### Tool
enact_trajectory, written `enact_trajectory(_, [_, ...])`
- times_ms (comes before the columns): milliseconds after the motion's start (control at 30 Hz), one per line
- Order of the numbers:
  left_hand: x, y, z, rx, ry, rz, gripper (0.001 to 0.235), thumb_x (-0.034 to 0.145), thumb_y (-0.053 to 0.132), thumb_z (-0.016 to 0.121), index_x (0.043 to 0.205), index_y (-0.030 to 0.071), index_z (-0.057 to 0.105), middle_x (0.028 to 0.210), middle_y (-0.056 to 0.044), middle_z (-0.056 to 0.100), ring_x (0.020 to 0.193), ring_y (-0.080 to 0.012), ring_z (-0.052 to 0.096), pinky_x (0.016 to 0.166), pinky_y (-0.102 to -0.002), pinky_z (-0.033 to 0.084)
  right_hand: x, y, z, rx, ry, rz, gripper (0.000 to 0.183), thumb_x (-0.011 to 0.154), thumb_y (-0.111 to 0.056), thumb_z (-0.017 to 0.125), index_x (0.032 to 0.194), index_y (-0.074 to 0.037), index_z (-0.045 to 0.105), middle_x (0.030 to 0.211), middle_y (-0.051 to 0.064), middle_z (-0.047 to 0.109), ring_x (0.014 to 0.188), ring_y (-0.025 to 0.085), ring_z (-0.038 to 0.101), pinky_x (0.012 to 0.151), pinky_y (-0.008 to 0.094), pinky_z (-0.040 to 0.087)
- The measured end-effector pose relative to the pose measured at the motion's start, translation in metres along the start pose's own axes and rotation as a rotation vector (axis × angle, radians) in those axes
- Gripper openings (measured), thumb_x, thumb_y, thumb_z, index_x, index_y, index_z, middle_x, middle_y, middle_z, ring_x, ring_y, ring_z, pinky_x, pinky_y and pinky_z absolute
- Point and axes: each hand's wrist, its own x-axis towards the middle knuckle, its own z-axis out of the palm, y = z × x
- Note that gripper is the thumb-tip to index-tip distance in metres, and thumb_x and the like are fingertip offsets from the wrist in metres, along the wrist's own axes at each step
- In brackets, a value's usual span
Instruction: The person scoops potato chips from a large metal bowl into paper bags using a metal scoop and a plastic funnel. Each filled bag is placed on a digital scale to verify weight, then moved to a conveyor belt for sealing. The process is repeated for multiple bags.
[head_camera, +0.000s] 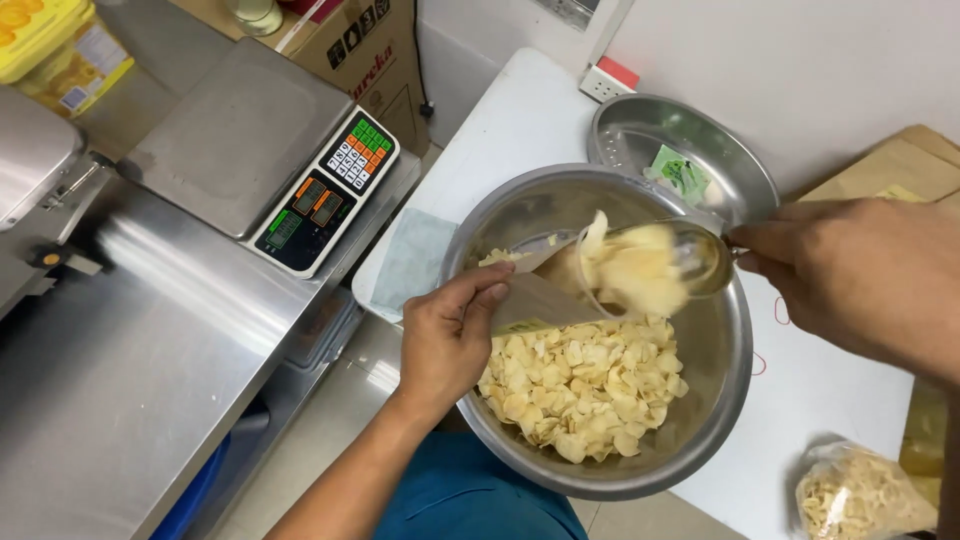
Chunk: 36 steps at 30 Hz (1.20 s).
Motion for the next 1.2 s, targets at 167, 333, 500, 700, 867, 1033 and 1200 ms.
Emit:
enact_trajectory(167, [-0.001,-0.003,-0.017,-0.126,0.008,-0.115,0.019,0.098,0.008,0.063,0.114,0.008,0.075,0.117,-0.009,0.078,0.113,-0.0219,0.076,0.101,-0.033,0.062,-0.016,0.096,0.091,0.568,0.53,-0.119,0.031,0.108,-0.002,0.062,0.137,0.007,0.069,0.097,0.023,0.063,0.096,0.036,0.06,0.093,0.043,0.046])
enact_trajectory(333, [-0.005,-0.023,-0.049,-0.26,0.056,-0.181,0.014,0.097,0.008,0.065,0.107,0.01,0.075,0.115,-0.01,0.079,0.108,-0.0208,0.075,0.09,-0.031,0.063,0.01,0.062,0.095,0.961,0.333,0.151,0.032,0.109,-0.012,0.06,0.135,0.005,0.065,0.106,0.019,0.065,0.094,0.028,0.059,0.081,0.039,0.047])
enact_trajectory(500, [-0.017,-0.018,-0.07,-0.201,0.127,-0.14,0.012,0.099,0.006,0.063,0.106,0.006,0.073,0.114,-0.011,0.078,0.109,-0.0193,0.075,0.095,-0.03,0.06,0.03,-0.006,0.125,0.913,-0.066,0.473,0.027,0.108,-0.029,0.057,0.12,-0.01,0.071,0.092,0.012,0.066,0.081,0.026,0.056,0.07,0.041,0.043])
enact_trajectory(700, [-0.035,-0.033,-0.085,-0.104,0.335,-0.184,0.01,0.099,0.005,0.068,0.108,0.003,0.071,0.101,-0.007,0.076,0.092,-0.0131,0.07,0.086,-0.026,0.058,0.059,0.013,0.306,0.348,-0.258,0.467,0.037,0.105,-0.036,0.04,0.112,-0.014,0.07,0.114,0.017,0.075,0.102,0.042,0.071,0.078,0.053,0.057])
enact_trajectory(867, [-0.046,-0.023,-0.083,-0.006,0.415,-0.158,0.007,0.102,0.004,0.068,0.108,0.001,0.067,0.098,-0.008,0.073,0.09,-0.0122,0.068,0.086,-0.025,0.059,0.056,0.038,0.388,0.229,-0.399,0.478,0.036,0.101,-0.024,0.045,0.128,-0.024,0.067,0.117,0.012,0.078,0.1,0.036,0.077,0.084,0.047,0.06])
enact_trajectory(1033, [-0.046,-0.01,-0.069,0.099,0.469,-0.144,0.005,0.104,0.004,0.068,0.108,0.001,0.067,0.082,-0.004,0.063,0.081,-0.0095,0.058,0.083,-0.027,0.054,0.079,0.025,0.421,0.343,-0.348,0.281,0.035,0.099,-0.034,0.051,0.128,-0.03,0.072,0.114,0.015,0.079,0.107,0.039,0.074,0.094,0.049,0.058])
enact_trajectory(1200, [-0.043,-0.004,-0.055,0.153,0.489,-0.128,0.013,0.106,0.001,0.065,0.117,-0.002,0.07,0.074,-0.005,0.061,0.078,-0.0082,0.053,0.083,-0.028,0.051,0.123,-0.029,0.437,0.779,-0.258,0.026,0.035,0.093,-0.023,0.062,0.124,-0.018,0.076,0.113,0.024,0.077,0.112,0.049,0.068,0.099,0.056,0.054])
